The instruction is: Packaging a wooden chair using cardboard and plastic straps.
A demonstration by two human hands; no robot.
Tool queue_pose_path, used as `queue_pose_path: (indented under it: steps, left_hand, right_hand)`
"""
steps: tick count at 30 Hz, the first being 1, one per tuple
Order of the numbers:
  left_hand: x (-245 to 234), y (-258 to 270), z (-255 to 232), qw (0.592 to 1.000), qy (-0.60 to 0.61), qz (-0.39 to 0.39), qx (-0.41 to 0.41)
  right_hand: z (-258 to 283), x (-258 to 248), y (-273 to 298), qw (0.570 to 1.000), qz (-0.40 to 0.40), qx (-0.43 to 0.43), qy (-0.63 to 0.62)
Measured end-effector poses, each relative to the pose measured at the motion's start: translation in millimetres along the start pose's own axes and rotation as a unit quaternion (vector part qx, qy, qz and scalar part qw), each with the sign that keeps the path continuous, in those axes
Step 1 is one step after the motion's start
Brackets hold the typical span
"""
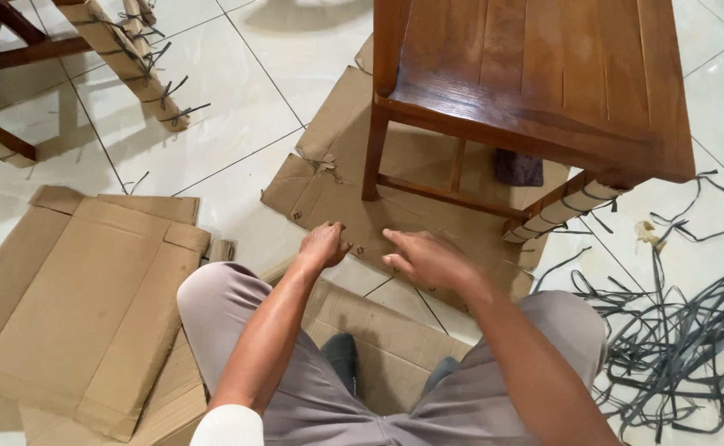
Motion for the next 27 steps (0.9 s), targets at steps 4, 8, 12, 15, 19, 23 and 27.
queue_pose_path:
  steps: [4, 8, 12, 15, 19, 23, 27]
  left_hand:
    - [7, 7, 16, 0.999, 0.003, 0.012, -0.041]
    - [16, 12, 39, 0.999, 0.012, -0.015, -0.046]
    - [23, 14, 61, 0.997, 0.013, -0.026, -0.070]
    - [20, 23, 65, 0.993, -0.002, -0.069, -0.100]
    - [47, 25, 89, 0.974, 0.029, 0.040, -0.223]
    - [102, 7, 132, 0.969, 0.042, 0.092, -0.227]
    - [116, 9, 136, 0.966, 0.028, 0.095, -0.239]
  right_hand:
    - [15, 10, -20, 0.998, 0.056, 0.001, 0.012]
    - [-1, 41, -52, 0.996, 0.056, -0.045, 0.048]
    - [15, 39, -56, 0.994, 0.090, -0.031, 0.056]
    - [19, 41, -63, 0.992, 0.094, -0.045, 0.070]
    - [21, 44, -69, 0.992, 0.101, -0.040, 0.065]
    - [23, 41, -66, 0.990, 0.125, -0.014, 0.067]
    - [9, 52, -75, 0.991, 0.110, -0.035, 0.063]
Point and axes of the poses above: each hand's wrist, its own y-axis away from the middle knuckle, its own x-axis out of the palm, z = x × y, the point moved 2 cm from there along -y, towards the middle knuckle, and after that the axes turned 13 degrees about z, right-handed, at the moved point
